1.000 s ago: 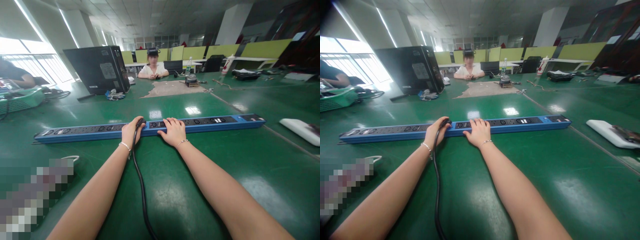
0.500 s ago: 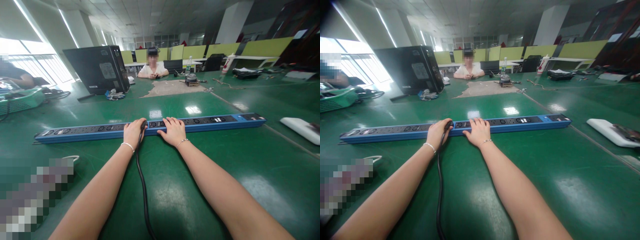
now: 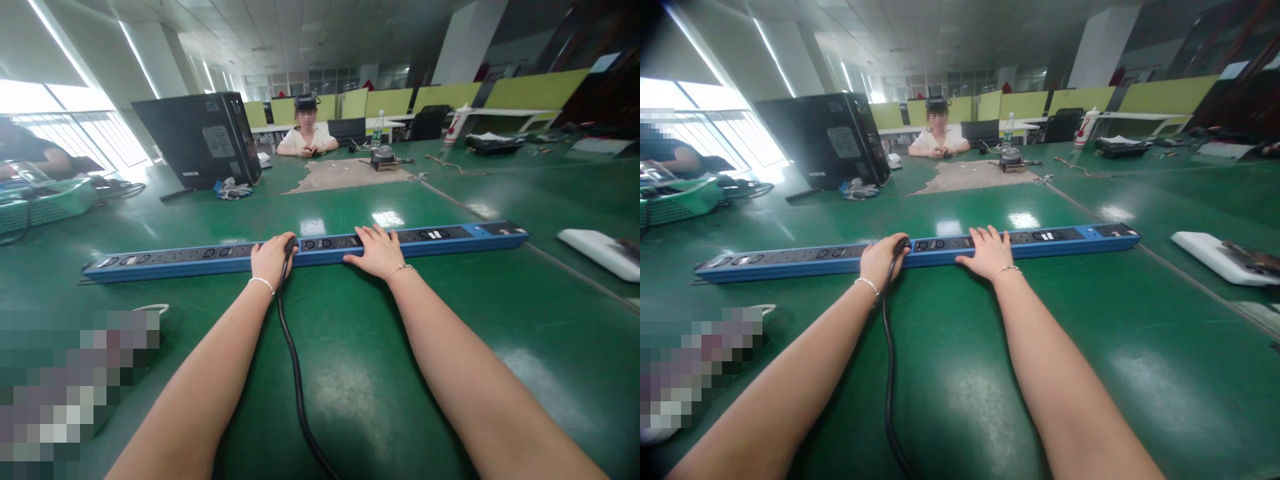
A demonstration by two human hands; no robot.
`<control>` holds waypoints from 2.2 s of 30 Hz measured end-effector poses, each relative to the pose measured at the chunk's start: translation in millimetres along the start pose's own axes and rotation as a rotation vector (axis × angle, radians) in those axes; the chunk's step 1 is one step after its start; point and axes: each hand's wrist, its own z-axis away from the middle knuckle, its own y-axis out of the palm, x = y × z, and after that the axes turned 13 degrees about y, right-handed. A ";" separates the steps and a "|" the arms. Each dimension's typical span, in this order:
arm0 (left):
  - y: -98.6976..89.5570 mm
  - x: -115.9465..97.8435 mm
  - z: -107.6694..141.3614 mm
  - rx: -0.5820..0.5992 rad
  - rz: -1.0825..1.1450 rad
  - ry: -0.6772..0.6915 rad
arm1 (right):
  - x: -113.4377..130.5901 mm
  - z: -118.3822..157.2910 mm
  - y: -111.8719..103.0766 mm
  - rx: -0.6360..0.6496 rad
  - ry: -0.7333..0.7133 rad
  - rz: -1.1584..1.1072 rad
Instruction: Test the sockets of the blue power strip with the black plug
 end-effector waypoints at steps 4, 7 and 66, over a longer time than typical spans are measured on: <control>6.2 1.2 1.1 -0.034 0.050 -0.006 | -12.6 -2.9 -0.6 -0.002 0.010 0.009; 11.9 2.4 3.2 -0.074 0.093 -0.010 | -12.9 -4.4 1.8 -0.035 -0.005 -0.015; 8.7 -55.1 -40.6 0.118 0.145 -0.012 | 27.1 -3.7 13.9 -0.148 -0.125 -0.080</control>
